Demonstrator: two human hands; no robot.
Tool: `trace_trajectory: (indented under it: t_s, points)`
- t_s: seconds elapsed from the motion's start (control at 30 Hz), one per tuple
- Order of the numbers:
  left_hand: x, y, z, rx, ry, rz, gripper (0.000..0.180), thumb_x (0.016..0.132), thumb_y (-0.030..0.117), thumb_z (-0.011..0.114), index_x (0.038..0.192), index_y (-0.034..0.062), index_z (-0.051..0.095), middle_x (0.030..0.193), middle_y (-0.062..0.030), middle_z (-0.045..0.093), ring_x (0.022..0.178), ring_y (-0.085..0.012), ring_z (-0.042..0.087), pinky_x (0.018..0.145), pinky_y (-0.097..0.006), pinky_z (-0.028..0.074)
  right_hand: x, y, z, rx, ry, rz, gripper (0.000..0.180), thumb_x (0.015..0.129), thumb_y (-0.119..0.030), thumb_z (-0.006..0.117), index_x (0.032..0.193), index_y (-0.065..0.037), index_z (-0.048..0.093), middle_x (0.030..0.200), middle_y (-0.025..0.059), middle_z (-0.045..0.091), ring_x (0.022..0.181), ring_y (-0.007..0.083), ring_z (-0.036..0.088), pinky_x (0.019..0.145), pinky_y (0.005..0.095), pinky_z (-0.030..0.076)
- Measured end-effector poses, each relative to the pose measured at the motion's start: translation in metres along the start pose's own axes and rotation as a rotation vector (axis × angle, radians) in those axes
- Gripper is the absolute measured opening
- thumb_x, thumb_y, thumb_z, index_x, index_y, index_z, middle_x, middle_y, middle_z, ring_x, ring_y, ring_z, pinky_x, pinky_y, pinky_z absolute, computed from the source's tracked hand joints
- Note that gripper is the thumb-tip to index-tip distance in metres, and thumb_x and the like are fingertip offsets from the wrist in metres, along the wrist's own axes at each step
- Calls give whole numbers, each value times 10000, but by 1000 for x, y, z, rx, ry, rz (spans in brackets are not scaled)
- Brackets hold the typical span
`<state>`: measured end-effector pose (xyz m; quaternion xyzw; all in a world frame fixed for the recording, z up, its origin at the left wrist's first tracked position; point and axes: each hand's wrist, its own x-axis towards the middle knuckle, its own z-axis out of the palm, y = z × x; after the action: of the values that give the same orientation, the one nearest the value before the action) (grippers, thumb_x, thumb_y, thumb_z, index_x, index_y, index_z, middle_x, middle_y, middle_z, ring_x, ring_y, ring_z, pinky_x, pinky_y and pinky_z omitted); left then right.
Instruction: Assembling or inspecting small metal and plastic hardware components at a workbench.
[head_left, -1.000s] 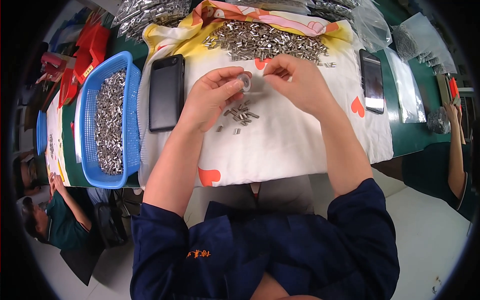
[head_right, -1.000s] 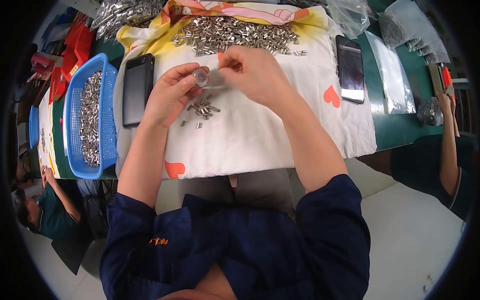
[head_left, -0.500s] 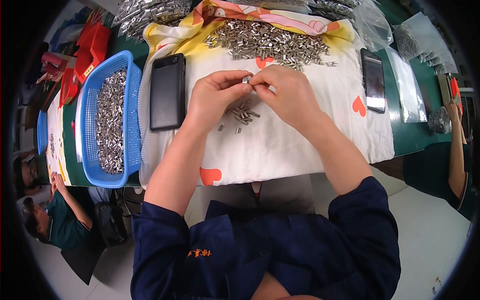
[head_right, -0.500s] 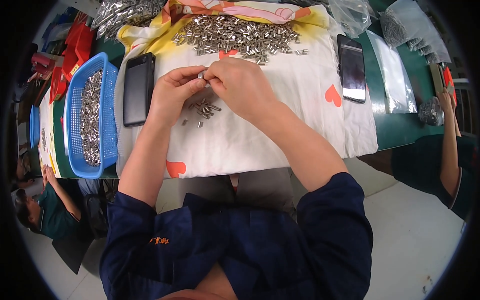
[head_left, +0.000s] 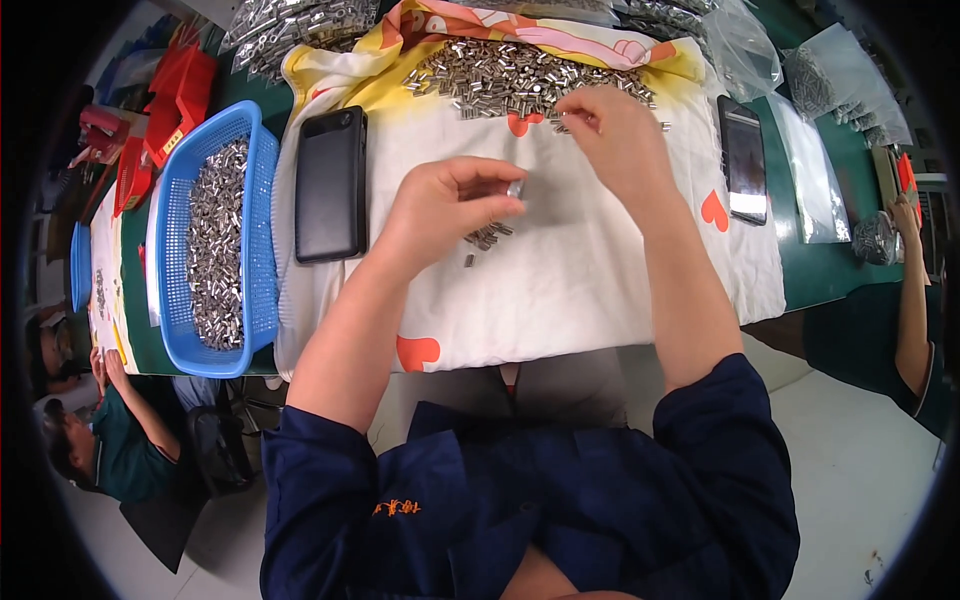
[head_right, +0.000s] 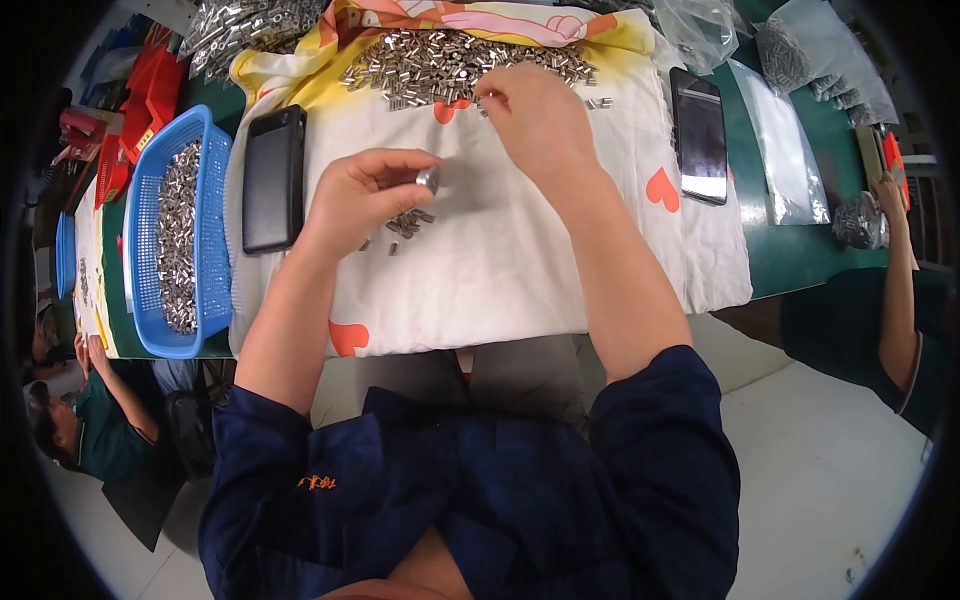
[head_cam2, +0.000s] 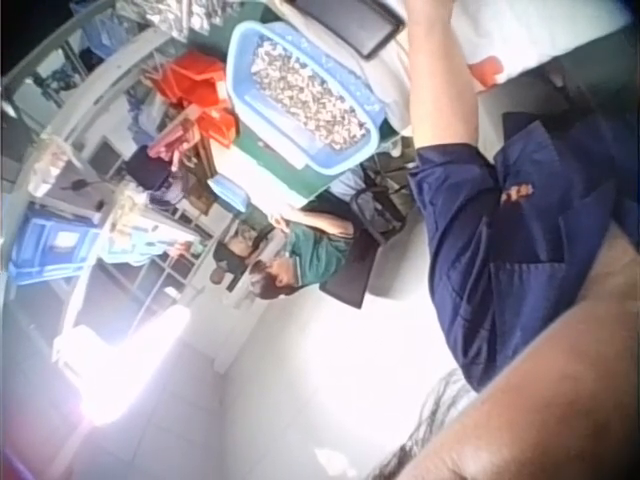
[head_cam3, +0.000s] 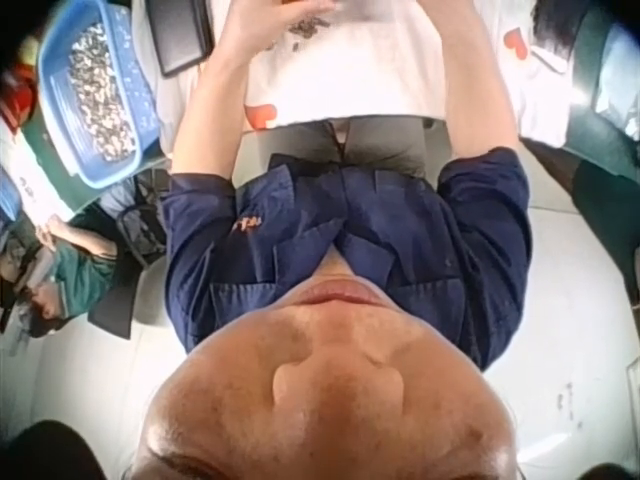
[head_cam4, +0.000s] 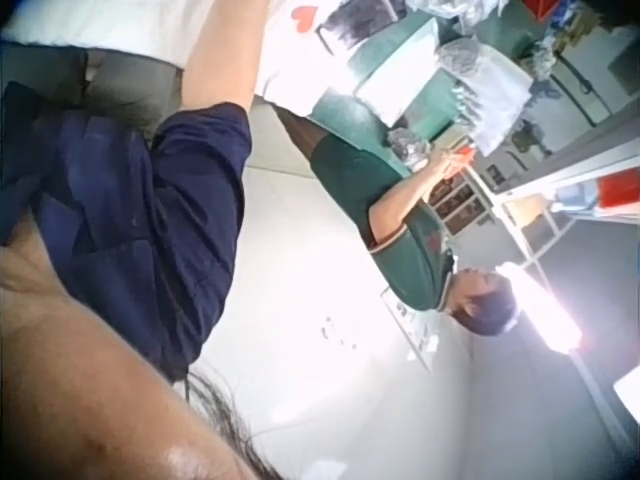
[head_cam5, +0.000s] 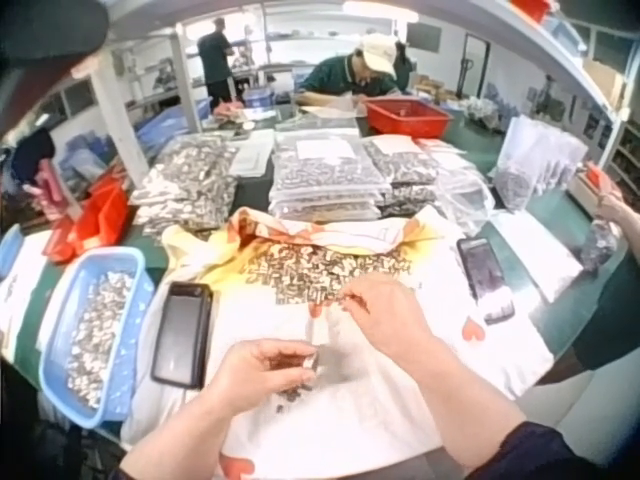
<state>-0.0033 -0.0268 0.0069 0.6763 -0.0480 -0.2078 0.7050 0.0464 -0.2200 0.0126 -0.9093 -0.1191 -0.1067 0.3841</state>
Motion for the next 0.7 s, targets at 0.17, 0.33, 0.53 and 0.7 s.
trace_trajectory:
  t_s: [0.17,0.33,0.53,0.7]
  points:
    - [-1,-3,-5,33,-84,21,252,713,2,643,962,7,603,841,-22,610,749,-62,561,667,-188,460,-3,9,11,-352,-85,-195,74,726,-89,568,765,-66,625,780,85,552,773,254,538,723,363,413]
    - [4,0,-11,-353,59,-1,227,782,34,576,1009,34,563,937,-53,610,795,-94,573,674,-210,464,-4,5,9,-311,-88,-206,70,723,-89,575,761,-51,620,778,86,564,769,244,544,718,355,416]
    - [2,-2,-14,-421,98,-30,226,792,60,578,1016,46,555,920,-40,608,774,-84,570,654,-197,464,-13,-26,12,466,-269,104,64,746,-53,562,778,-10,597,761,70,582,692,157,551,643,257,439]
    - [5,-6,-16,-437,80,-1,245,773,42,597,1014,30,557,894,-44,603,762,-86,571,662,-188,469,-17,-33,10,566,-354,101,57,749,-4,554,802,-1,575,779,33,581,707,93,539,660,214,431]
